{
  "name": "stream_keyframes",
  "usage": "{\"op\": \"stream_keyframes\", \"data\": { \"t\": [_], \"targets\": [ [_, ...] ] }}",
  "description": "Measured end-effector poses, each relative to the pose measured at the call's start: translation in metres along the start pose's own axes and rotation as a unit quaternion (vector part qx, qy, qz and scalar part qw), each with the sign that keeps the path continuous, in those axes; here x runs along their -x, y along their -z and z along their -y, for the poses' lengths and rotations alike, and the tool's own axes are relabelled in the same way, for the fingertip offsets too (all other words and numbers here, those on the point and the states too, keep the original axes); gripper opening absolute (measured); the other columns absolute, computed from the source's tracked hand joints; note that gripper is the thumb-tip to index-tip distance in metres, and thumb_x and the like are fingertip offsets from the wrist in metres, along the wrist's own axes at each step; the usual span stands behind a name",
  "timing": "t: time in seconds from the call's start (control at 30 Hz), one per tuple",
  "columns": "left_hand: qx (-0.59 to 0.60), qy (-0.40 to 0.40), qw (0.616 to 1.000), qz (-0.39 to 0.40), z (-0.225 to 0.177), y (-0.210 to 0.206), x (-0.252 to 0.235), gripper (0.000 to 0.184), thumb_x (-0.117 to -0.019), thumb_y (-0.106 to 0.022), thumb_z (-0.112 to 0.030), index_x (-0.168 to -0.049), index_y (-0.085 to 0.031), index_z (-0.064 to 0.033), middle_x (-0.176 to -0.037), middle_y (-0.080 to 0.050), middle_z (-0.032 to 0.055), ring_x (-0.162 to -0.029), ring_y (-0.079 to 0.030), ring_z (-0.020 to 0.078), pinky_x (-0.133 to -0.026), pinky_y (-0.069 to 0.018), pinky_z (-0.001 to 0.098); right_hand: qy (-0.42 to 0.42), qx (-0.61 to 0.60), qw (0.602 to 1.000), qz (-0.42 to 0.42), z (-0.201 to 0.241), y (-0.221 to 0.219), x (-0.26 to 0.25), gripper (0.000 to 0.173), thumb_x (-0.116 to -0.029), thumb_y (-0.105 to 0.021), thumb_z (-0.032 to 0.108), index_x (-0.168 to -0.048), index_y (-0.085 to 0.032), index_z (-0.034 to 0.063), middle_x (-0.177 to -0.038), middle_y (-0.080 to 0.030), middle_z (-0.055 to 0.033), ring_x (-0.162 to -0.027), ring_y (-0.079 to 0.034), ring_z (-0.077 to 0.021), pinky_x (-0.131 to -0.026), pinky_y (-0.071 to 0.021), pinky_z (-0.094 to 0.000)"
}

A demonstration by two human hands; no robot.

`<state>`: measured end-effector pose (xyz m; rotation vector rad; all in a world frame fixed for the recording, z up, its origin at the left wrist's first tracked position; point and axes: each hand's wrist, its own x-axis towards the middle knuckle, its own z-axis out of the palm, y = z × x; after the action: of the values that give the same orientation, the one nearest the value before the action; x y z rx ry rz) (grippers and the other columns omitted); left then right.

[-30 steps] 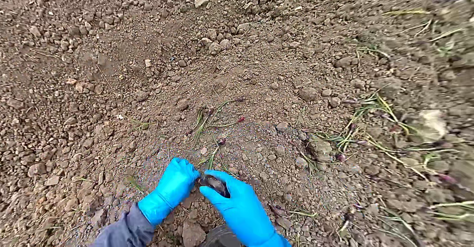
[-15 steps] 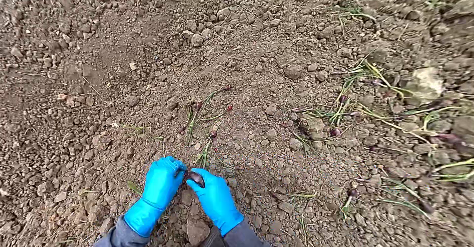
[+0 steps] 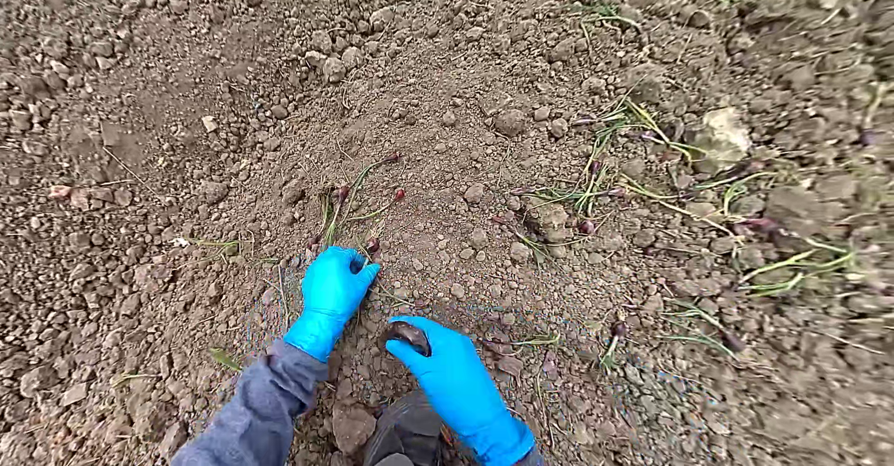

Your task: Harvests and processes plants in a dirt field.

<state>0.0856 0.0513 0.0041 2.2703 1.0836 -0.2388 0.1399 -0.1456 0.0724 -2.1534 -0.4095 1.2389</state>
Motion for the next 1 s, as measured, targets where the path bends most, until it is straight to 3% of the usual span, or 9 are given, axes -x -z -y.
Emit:
{"op": "stream_keyframes", "data": {
  "t": [0.1, 0.17, 0.27, 0.43, 0.57, 0.67, 0.83, 0.93, 1.0],
  "targets": [
    [0.096, -0.002, 0.995, 0.003, 0.018, 0.014, 0.016, 0.019, -0.0993, -0.070, -0.033, -0.104, -0.075, -0.0159, -0.103, -0.074, 0.0028, -0.094, -0.072, 0.0194, -0.084, -0.0588, 0.0512, 0.124, -0.096, 0.983, -0.094, 0.040, 0.060, 0.061, 0.026, -0.0918, -0.077, 0.036, -0.117, -0.077, 0.0280, -0.085, -0.075, 0.0094, -0.074, -0.070, -0.0036, -0.066, -0.0595, -0.0248],
    [0.161, 0.000, 0.987, 0.022, 0.037, 0.031, 0.030, 0.017, -0.1023, -0.067, -0.029, -0.114, -0.073, -0.0180, -0.097, -0.078, -0.0027, -0.086, -0.075, 0.0110, -0.082, -0.0638, 0.0398, 0.205, -0.163, 0.956, -0.135, 0.065, 0.105, 0.090, 0.027, -0.0917, -0.077, 0.019, -0.118, -0.075, 0.0189, -0.088, -0.075, 0.0060, -0.065, -0.065, -0.0047, -0.056, -0.0558, -0.0217],
    [0.141, 0.012, 0.987, 0.070, 0.054, 0.035, 0.052, 0.031, -0.1010, -0.069, -0.019, -0.132, -0.069, -0.0245, -0.091, -0.078, -0.0041, -0.074, -0.073, 0.0102, -0.072, -0.0634, 0.0370, 0.206, -0.145, 0.954, -0.164, 0.059, 0.104, 0.073, 0.025, -0.0925, -0.077, 0.020, -0.117, -0.075, 0.0201, -0.090, -0.074, 0.0069, -0.062, -0.063, -0.0047, -0.051, -0.0548, -0.0214],
    [0.034, -0.069, 0.997, 0.004, 0.047, 0.041, 0.074, 0.021, -0.0946, -0.070, -0.020, -0.112, -0.078, -0.0273, -0.098, -0.073, -0.0055, -0.081, -0.068, 0.0096, -0.072, -0.0586, 0.0407, -0.056, 0.060, 0.996, 0.029, -0.009, -0.016, -0.007, 0.039, -0.1005, -0.062, 0.049, -0.133, -0.066, 0.0289, -0.107, -0.074, -0.0038, -0.102, -0.071, -0.0231, -0.089, -0.0555, -0.0524],
    [-0.121, -0.265, 0.955, -0.051, 0.020, 0.030, 0.087, 0.020, -0.0927, -0.064, -0.024, -0.104, -0.081, -0.0236, -0.096, -0.070, 0.0037, -0.092, -0.067, 0.0237, -0.079, -0.0551, 0.0469, -0.068, -0.001, 0.997, 0.035, -0.026, -0.016, 0.010, 0.042, -0.1005, -0.062, 0.046, -0.137, -0.065, 0.0254, -0.117, -0.073, -0.0037, -0.109, -0.069, -0.0192, -0.096, -0.0542, -0.0461],
    [-0.221, -0.326, 0.915, 0.087, 0.003, -0.034, 0.089, 0.010, -0.0937, -0.067, -0.015, -0.094, -0.075, -0.0087, -0.092, -0.072, 0.0140, -0.087, -0.071, 0.0341, -0.076, -0.0571, 0.0511, 0.006, -0.051, 0.997, -0.061, -0.004, 0.021, 0.051, 0.035, -0.0956, -0.068, 0.046, -0.123, -0.074, 0.0259, -0.099, -0.075, 0.0052, -0.091, -0.071, -0.0077, -0.082, -0.0581, -0.0351],
    [-0.129, -0.294, 0.941, 0.106, 0.039, -0.032, 0.091, 0.025, -0.0993, -0.064, -0.029, -0.120, -0.078, -0.0269, -0.120, -0.072, 0.0029, -0.111, -0.068, 0.0240, -0.095, -0.0544, 0.0487, 0.179, -0.181, 0.952, -0.169, 0.029, 0.095, 0.132, 0.029, -0.0948, -0.073, 0.008, -0.123, -0.070, 0.0014, -0.112, -0.076, -0.0026, -0.096, -0.072, -0.0071, -0.085, -0.0626, -0.0253],
    [-0.023, -0.153, 0.987, 0.036, 0.041, 0.014, 0.064, 0.031, -0.1038, -0.062, -0.029, -0.134, -0.071, -0.0261, -0.120, -0.072, 0.0073, -0.111, -0.068, 0.0264, -0.095, -0.0550, 0.0554, 0.050, -0.073, 0.981, -0.173, -0.011, 0.058, 0.093, 0.030, -0.0947, -0.074, 0.034, -0.122, -0.074, 0.0221, -0.099, -0.077, 0.0075, -0.088, -0.072, -0.0036, -0.078, -0.0620, -0.0264],
    [-0.054, -0.105, 0.991, 0.055, 0.044, 0.020, 0.034, 0.036, -0.1074, -0.056, -0.032, -0.141, -0.065, -0.0238, -0.128, -0.069, 0.0137, -0.121, -0.065, 0.0336, -0.101, -0.0508, 0.0624, -0.037, 0.020, 0.996, -0.079, -0.034, 0.033, 0.053, 0.037, -0.0972, -0.066, 0.049, -0.127, -0.071, 0.0288, -0.099, -0.075, 0.0023, -0.093, -0.071, -0.0134, -0.084, -0.0578, -0.0443]
  ]
}}
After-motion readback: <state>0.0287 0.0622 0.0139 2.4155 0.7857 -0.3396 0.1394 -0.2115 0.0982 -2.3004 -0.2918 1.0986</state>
